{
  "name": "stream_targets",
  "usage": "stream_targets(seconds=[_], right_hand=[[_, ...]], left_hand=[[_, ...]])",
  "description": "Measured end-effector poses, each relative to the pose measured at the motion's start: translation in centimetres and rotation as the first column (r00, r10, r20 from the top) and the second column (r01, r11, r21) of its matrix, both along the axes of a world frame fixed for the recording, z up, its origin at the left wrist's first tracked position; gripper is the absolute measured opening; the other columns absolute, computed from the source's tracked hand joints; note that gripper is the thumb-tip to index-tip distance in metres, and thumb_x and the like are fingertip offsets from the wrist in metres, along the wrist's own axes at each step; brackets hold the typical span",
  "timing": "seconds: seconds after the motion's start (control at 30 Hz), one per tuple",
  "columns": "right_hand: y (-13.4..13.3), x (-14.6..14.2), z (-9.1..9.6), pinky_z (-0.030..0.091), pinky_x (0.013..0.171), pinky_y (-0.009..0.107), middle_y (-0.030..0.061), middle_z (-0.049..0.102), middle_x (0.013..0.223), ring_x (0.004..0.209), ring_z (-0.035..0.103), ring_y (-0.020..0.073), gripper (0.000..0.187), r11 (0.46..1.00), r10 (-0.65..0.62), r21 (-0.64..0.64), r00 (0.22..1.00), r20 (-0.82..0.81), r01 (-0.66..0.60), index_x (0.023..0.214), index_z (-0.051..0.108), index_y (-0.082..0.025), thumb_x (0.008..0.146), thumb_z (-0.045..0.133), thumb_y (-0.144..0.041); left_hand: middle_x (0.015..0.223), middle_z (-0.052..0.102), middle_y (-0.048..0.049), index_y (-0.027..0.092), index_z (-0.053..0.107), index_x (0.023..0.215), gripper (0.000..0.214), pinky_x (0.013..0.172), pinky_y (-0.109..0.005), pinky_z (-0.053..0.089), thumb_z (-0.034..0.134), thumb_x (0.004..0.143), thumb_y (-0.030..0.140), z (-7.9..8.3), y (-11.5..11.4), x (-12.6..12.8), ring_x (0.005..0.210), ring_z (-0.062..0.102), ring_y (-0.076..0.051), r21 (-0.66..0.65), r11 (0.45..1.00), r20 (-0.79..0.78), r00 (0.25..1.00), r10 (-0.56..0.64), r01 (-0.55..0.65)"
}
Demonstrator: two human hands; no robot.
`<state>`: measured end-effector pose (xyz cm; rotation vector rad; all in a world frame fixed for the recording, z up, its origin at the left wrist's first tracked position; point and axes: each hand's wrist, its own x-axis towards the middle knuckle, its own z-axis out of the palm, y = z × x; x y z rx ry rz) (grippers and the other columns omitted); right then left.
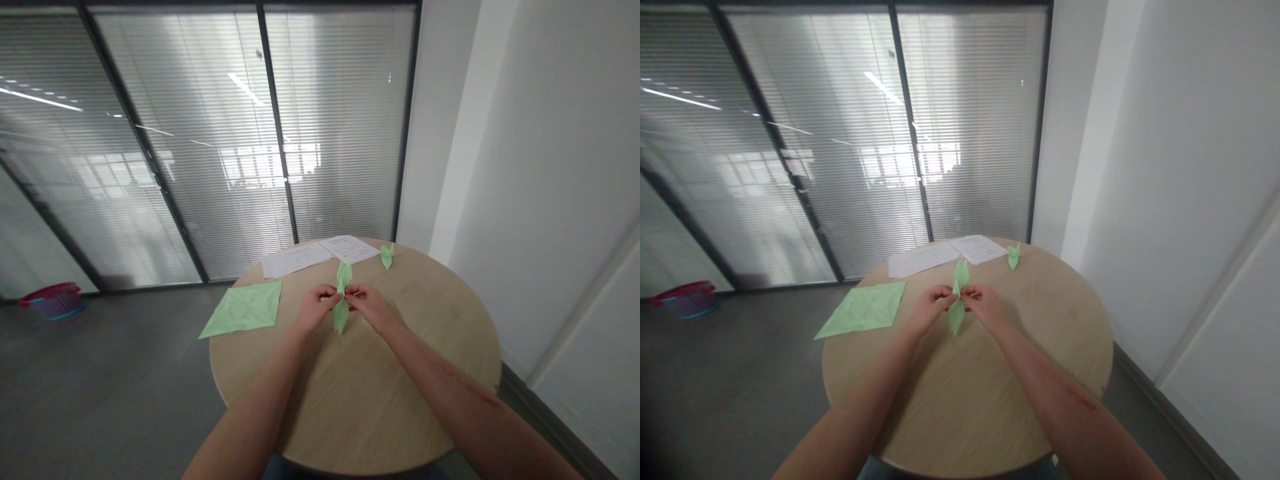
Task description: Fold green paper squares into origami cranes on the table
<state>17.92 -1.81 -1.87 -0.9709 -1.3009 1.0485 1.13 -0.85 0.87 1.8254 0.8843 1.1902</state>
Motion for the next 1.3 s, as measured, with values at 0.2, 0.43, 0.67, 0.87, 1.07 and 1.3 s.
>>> stream_targets(seconds=[0.2,0.43,0.67,0.87,1.07,1.3], right_hand=[[-0.6,-0.1,0.6,0.054,0.065,0.029,-0.0003,0.060,0.074,0.068,0.060,0.0146,0.025,0.998,0.041,0.041,0.998,-0.038,-0.039,0.076,0.059,-0.018,0.066,0.071,-0.038],[-0.9,-0.3,0.8,0.049,0.059,0.027,0.0021,0.065,0.076,0.060,0.057,0.0126,0.023,0.996,0.039,0.076,0.998,0.059,-0.043,0.083,0.068,-0.018,0.071,0.068,-0.038],[-0.8,-0.3,0.7,0.049,0.058,0.025,0.0031,0.067,0.077,0.064,0.057,0.0136,0.036,0.996,0.051,0.061,0.994,0.099,-0.057,0.095,0.072,-0.018,0.075,0.065,-0.048],[-0.6,-0.2,0.6,0.049,0.057,0.025,0.0037,0.065,0.078,0.064,0.058,0.0135,0.037,0.999,0.018,0.042,0.997,0.081,-0.021,0.088,0.068,-0.017,0.075,0.066,-0.051],[-0.6,-0.1,0.6,0.050,0.056,0.024,0.0037,0.064,0.077,0.068,0.060,0.0145,0.037,0.998,0.007,0.057,0.997,0.075,-0.011,0.084,0.064,-0.017,0.075,0.066,-0.053],[-0.5,0.0,0.5,0.050,0.055,0.025,0.0043,0.065,0.076,0.067,0.060,0.0152,0.039,1.000,-0.002,0.016,0.999,0.051,0.001,0.083,0.064,-0.016,0.073,0.067,-0.054]], left_hand=[[0.066,0.059,0.0001,0.015,0.065,0.071,0.032,0.059,-0.025,0.039,0.073,0.071,0.046,-0.4,0.3,-0.1,0.060,0.052,-0.013,-0.156,0.986,0.078,0.996,-0.047,0.058],[0.066,0.061,-0.0001,0.016,0.066,0.074,0.035,0.058,-0.024,0.039,0.074,0.069,0.049,-0.6,0.5,-0.1,0.061,0.052,-0.013,-0.128,0.990,0.071,0.995,0.073,-0.063],[0.073,0.069,-0.0044,0.016,0.068,0.079,0.037,0.060,-0.026,0.043,0.072,0.071,0.052,-0.3,0.3,0.0,0.066,0.059,-0.017,-0.062,0.991,0.027,0.992,0.122,-0.120],[0.080,0.072,-0.0071,0.016,0.072,0.079,0.031,0.070,-0.029,0.047,0.068,0.077,0.047,0.3,-0.4,0.3,0.076,0.064,-0.021,0.052,0.996,-0.012,0.998,0.069,-0.068],[0.086,0.075,-0.0080,0.016,0.077,0.086,0.029,0.075,-0.032,0.050,0.066,0.079,0.043,0.5,-0.7,0.3,0.082,0.066,-0.024,0.043,0.997,-0.059,0.996,0.073,-0.070],[0.095,0.075,-0.0098,0.017,0.077,0.093,0.027,0.077,-0.033,0.052,0.067,0.080,0.038,0.6,-1.0,0.3,0.089,0.068,-0.026,0.044,0.998,-0.071,0.997,0.043,-0.040]])
